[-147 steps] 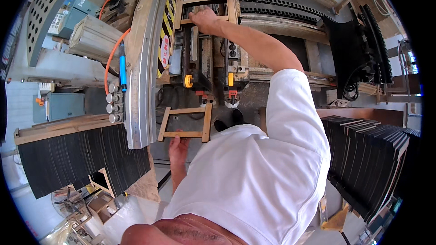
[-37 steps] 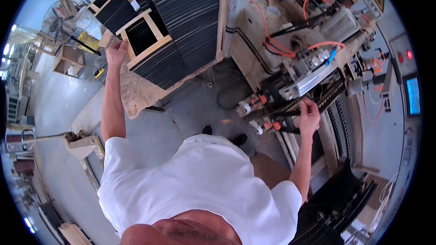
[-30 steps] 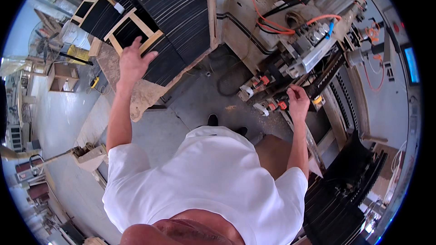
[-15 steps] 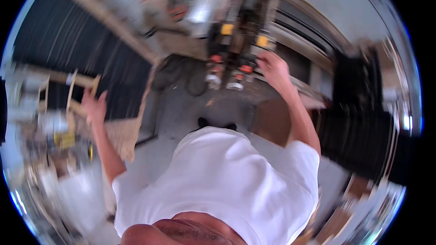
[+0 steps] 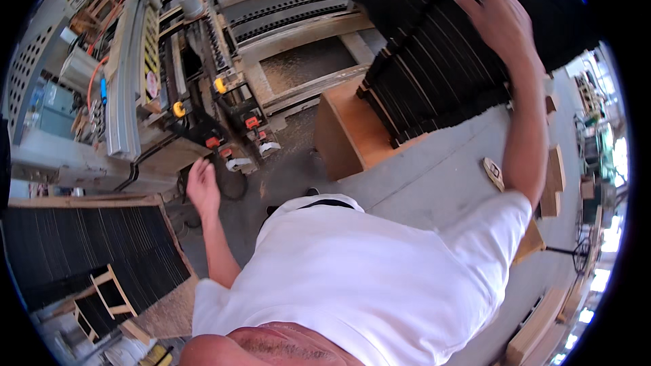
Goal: The person repeatedly places small wooden frames into a woodworking machine, activates the machine to process each frame, then removes and stacks the frames. The cycle continues throughout the clip.
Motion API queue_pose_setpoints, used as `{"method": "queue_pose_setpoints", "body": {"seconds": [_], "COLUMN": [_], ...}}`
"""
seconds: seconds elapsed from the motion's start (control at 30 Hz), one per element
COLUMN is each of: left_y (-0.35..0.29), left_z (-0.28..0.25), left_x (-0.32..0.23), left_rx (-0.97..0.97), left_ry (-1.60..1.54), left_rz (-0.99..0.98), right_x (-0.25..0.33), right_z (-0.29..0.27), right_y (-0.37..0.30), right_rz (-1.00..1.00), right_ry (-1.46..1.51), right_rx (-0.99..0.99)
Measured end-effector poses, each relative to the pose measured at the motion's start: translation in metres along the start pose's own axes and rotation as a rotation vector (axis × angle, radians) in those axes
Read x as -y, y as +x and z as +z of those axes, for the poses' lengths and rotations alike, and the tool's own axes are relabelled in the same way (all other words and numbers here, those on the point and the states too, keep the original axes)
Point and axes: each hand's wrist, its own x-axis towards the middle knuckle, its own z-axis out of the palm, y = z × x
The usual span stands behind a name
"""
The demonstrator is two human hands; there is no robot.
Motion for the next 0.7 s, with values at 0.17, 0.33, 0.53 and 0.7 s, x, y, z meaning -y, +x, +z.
{"method": "queue_pose_setpoints", "body": {"seconds": [0.17,0.33,0.53,0.7], "left_y": [0.073,0.184,0.325,0.450], "left_z": [0.048,0.077,0.118,0.147], "left_x": [0.018,0.020,0.007,0.042], "left_rx": [0.127,0.142,0.108,0.034], "left_ry": [-0.068,-0.107,-0.331,-0.560], "left_rz": [-0.022,-0.082,-0.283,-0.444], "right_x": [-0.048,-0.054,-0.005,0.101], "right_z": [0.018,0.025,0.007,-0.016], "right_y": [-0.036,-0.033,-0.029,-0.015], "right_rz": [0.203,0.224,0.375,0.208], "right_ry": [0.385,0.549,0.315,0.367], "right_rx": [0.228,0.166,-0.028,-0.054]}}
